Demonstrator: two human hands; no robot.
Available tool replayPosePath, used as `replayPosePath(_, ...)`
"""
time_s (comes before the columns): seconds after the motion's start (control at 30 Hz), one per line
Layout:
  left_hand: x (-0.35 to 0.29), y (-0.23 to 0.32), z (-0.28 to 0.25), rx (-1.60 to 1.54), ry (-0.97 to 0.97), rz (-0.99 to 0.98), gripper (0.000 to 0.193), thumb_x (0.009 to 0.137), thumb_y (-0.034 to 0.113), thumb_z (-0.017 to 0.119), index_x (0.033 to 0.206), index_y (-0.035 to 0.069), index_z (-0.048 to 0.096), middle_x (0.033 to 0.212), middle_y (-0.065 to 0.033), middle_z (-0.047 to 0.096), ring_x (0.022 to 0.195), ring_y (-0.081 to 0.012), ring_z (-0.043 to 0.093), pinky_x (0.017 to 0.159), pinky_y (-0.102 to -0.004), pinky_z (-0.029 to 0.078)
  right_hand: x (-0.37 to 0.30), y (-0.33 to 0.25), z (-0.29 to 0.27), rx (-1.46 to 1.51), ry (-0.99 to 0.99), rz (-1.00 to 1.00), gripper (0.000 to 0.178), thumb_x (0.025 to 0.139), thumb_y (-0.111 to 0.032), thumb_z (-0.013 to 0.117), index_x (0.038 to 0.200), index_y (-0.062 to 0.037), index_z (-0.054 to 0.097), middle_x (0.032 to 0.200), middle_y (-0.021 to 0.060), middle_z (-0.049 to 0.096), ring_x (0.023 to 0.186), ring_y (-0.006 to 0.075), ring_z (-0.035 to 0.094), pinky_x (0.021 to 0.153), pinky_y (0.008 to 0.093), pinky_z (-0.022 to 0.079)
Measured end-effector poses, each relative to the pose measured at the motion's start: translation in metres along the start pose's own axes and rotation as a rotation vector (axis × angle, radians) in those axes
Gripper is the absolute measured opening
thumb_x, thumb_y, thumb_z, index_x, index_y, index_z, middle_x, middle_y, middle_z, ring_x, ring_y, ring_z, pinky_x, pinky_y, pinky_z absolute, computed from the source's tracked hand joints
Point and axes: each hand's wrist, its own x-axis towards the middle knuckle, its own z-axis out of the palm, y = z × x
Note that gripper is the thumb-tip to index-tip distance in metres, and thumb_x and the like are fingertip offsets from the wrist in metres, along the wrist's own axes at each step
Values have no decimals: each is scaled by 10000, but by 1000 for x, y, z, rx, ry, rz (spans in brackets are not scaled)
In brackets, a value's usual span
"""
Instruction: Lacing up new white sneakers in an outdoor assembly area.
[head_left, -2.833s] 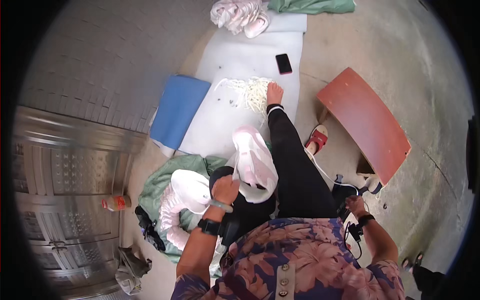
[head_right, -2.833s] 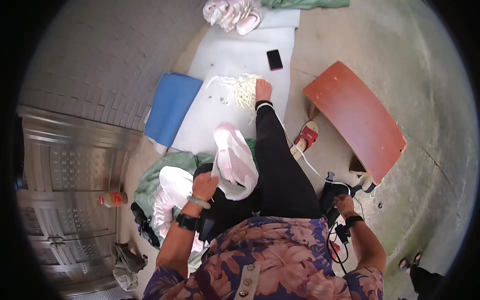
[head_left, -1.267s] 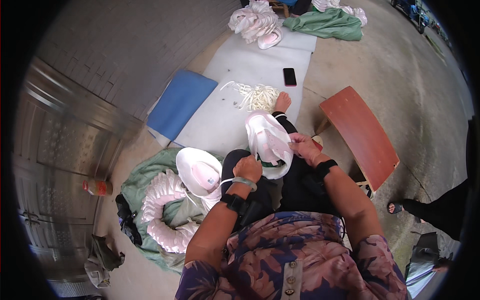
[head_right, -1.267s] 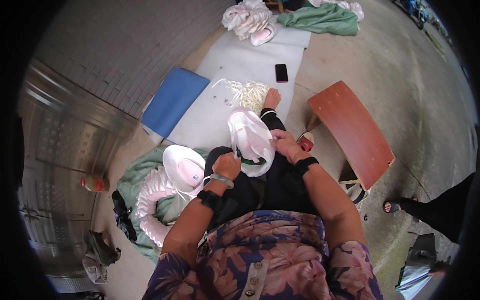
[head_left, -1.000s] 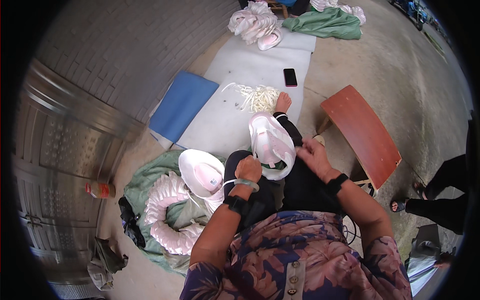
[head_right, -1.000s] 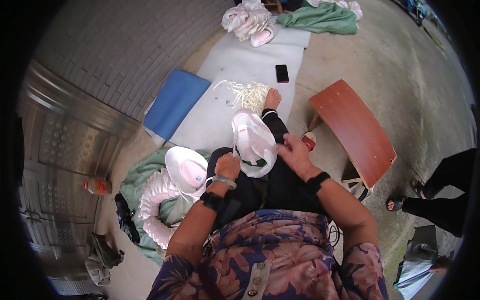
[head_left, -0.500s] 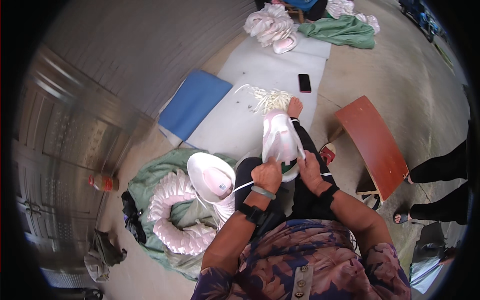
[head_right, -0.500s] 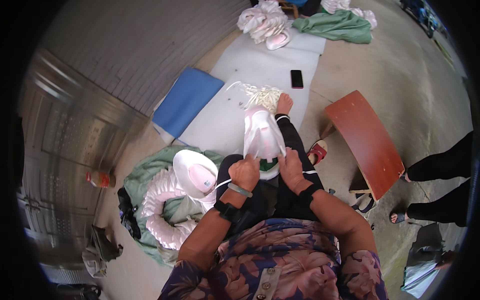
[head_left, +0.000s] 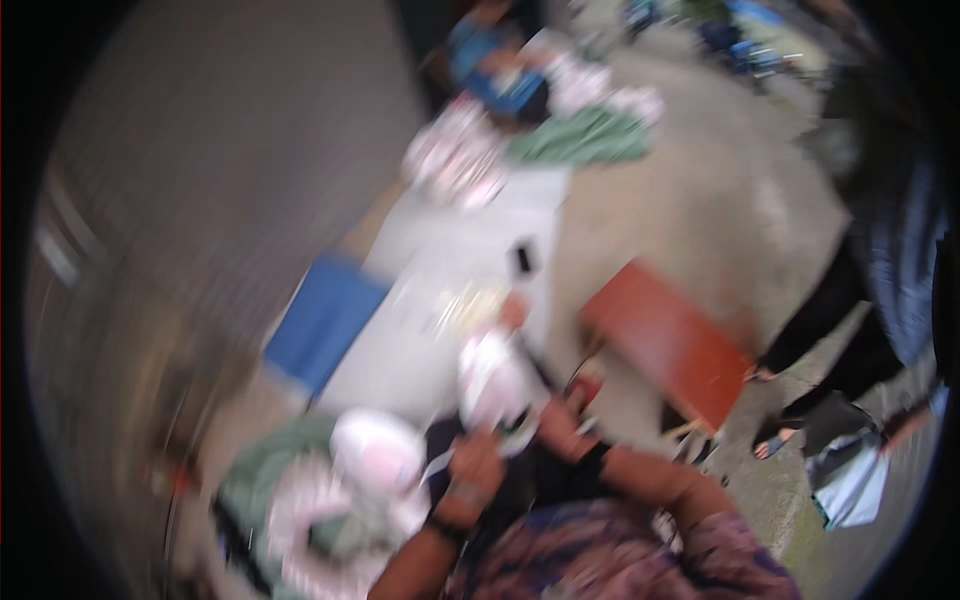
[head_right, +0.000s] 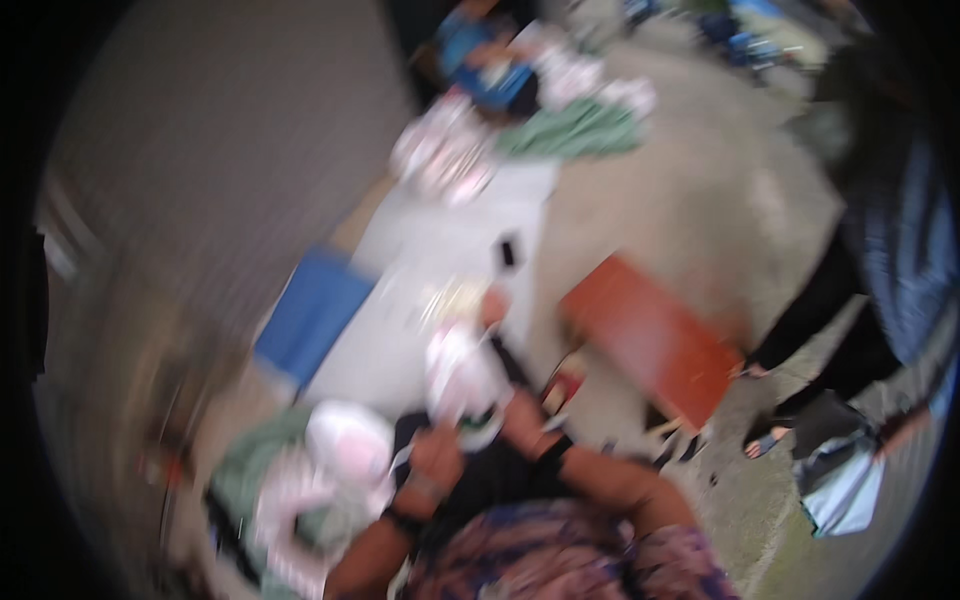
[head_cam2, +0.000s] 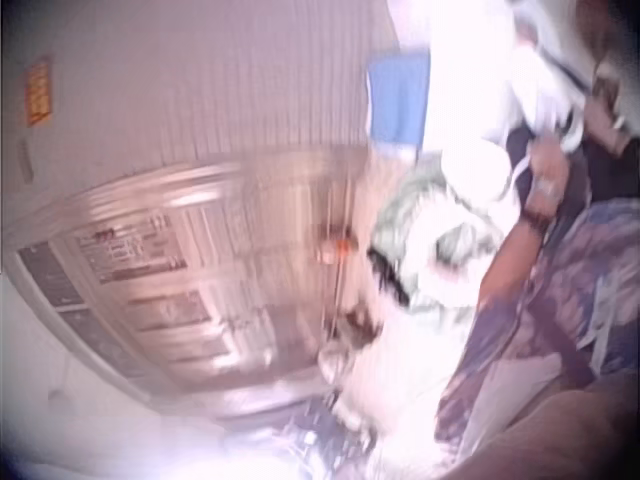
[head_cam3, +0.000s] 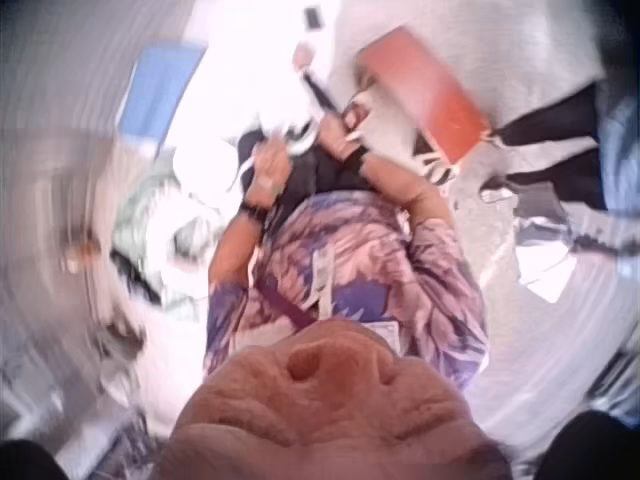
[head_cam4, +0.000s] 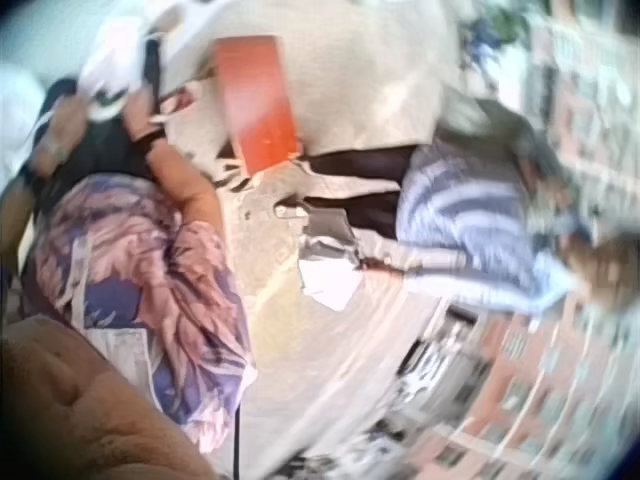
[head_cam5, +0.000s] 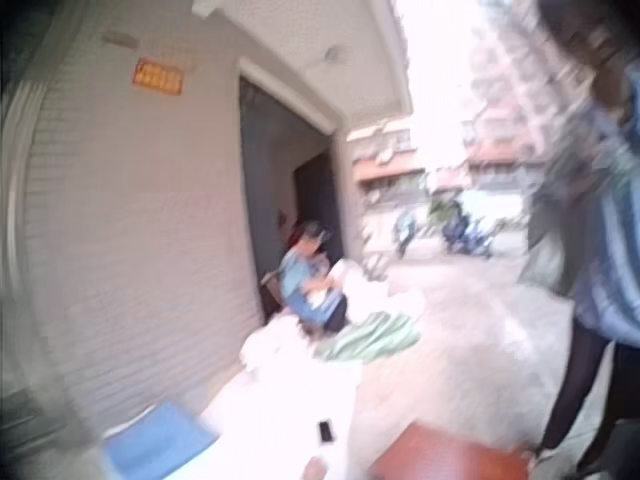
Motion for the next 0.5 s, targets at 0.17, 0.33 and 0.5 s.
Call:
replayPosePath(0.17, 4, 4, 0, 160, -438, -152, 522, 737, 103, 458, 1214, -89, 367, 785, -185, 618, 687, -301, 599, 681, -458, 414, 12, -6, -10, 211, -255, 208, 181, 724, -151, 498, 819, -23, 583, 714, 177, 564, 678, 295, 572, 578, 405, 455)
replayPosePath(0.33, 3, 6, 5, 167, -288, -73, 429, 732, 90, 448, 1107, -116, 441, 679, -170, 597, 600, -311, 589, 564, -447, 430, -1, 1, 13, 504, 91, 130, 311, 814, -303, 515, 881, -9, 590, 756, 217, 598, 684, 309, 591, 622, 402, 453)
replayPosePath(0.5, -2, 7, 8, 152, -235, -62, 397, 715, 76, 462, 1061, -118, 456, 670, -172, 592, 574, -327, 580, 530, -449, 443, 16, 10, -20, 556, 81, 223, 251, 827, -240, 491, 880, -10, 577, 744, 175, 572, 668, 292, 536, 622, 357, 426)
